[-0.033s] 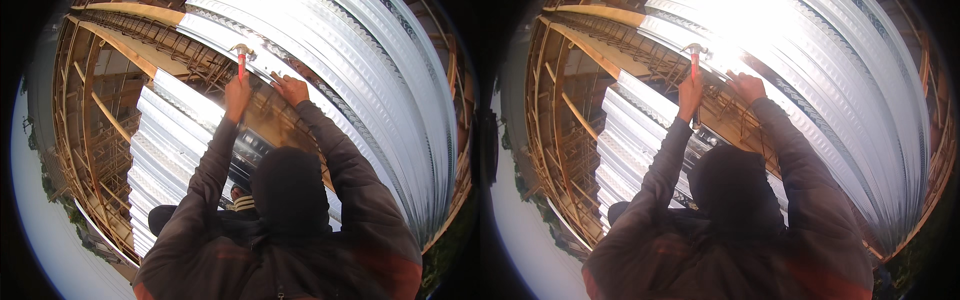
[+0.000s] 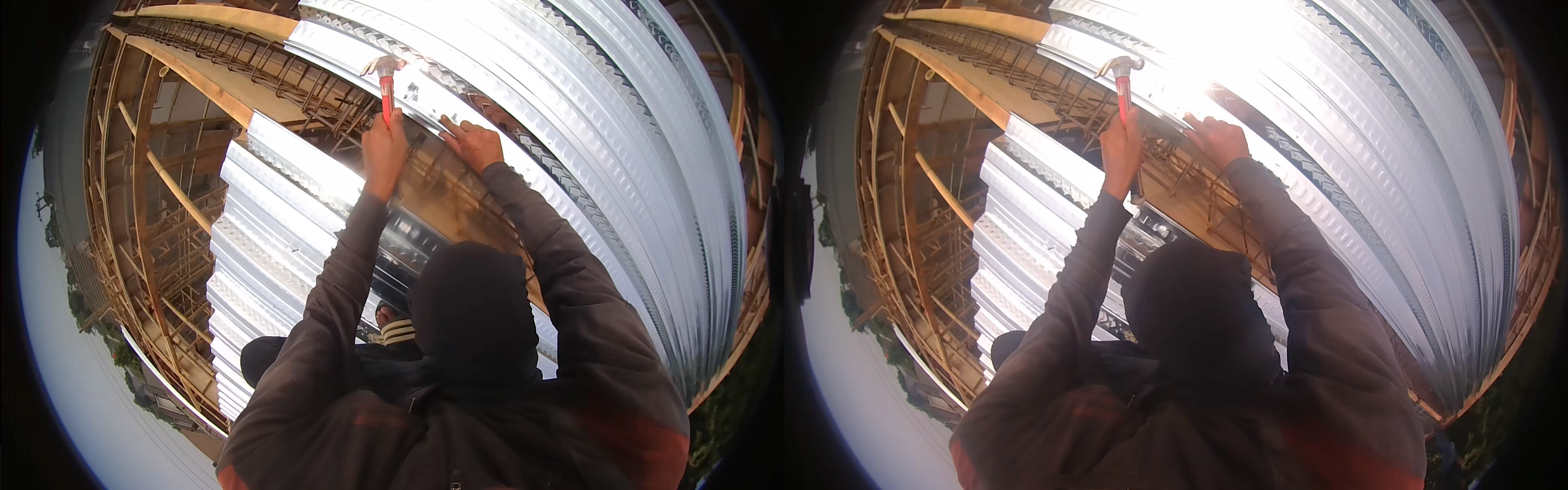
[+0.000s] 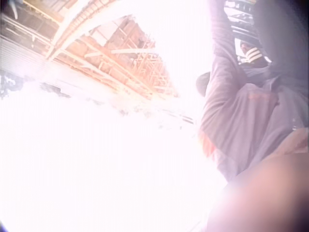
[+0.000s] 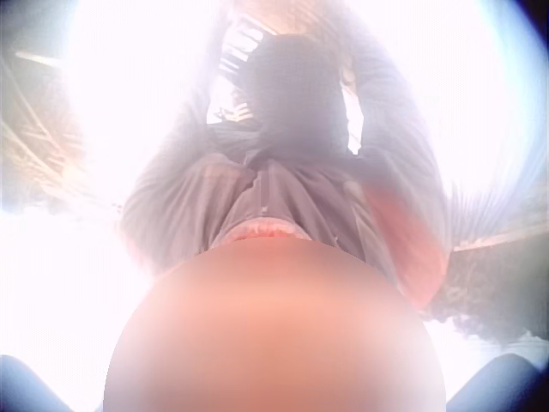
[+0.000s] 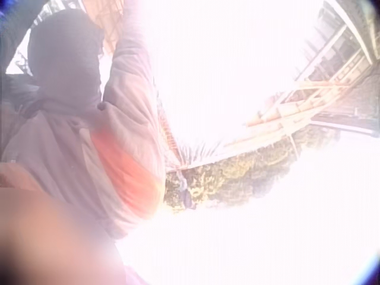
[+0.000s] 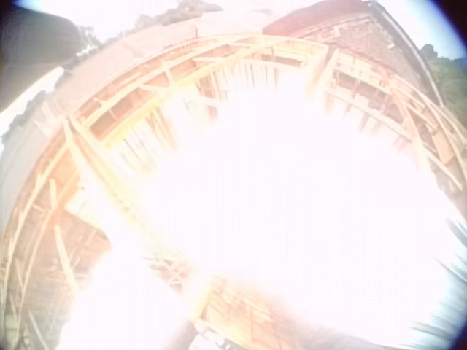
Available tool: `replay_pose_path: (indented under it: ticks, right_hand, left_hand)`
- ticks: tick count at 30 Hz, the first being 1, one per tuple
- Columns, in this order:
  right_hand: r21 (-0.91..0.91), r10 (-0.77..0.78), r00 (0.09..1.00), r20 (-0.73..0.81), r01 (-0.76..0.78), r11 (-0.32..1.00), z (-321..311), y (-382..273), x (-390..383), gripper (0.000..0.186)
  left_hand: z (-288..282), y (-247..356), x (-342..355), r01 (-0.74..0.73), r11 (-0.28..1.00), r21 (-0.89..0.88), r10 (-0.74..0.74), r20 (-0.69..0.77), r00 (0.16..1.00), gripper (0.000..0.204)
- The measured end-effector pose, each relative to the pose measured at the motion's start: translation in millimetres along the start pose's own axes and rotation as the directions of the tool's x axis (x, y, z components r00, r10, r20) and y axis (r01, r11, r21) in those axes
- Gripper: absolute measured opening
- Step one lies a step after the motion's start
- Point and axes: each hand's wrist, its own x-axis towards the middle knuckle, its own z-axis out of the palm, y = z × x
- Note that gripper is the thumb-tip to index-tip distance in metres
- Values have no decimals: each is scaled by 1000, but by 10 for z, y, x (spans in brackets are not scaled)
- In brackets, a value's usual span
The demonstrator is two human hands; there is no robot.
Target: The person secures corrugated metal roof sheets to a wooden roof frame using a hammer and nails. They repeatedly pick nails from a bucket, position them on the sheet, and hammer them into the underlying structure.
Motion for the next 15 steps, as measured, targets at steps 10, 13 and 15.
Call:
replay_pose_path:
  ticks: [10, 13, 15]
  right_hand:
    - [-4, -22, 999, 25, 22, 1000, -65, -191, 22, 37]
    - [3, -10, 1000, 26, 10, 1000, -76, -174, 38, 37]
    - [12, 39, 996, 80, -40, 999, -172, -202, 49, 36]
  left_hand:
    - [-175, -264, -460, 181, 982, -63, -178, 54, 983, 43]
    - [-329, 47, -511, 277, 925, -259, -278, 33, 960, 38]
    - [-462, 362, -772, 393, 839, -376, -381, 109, 918, 33]
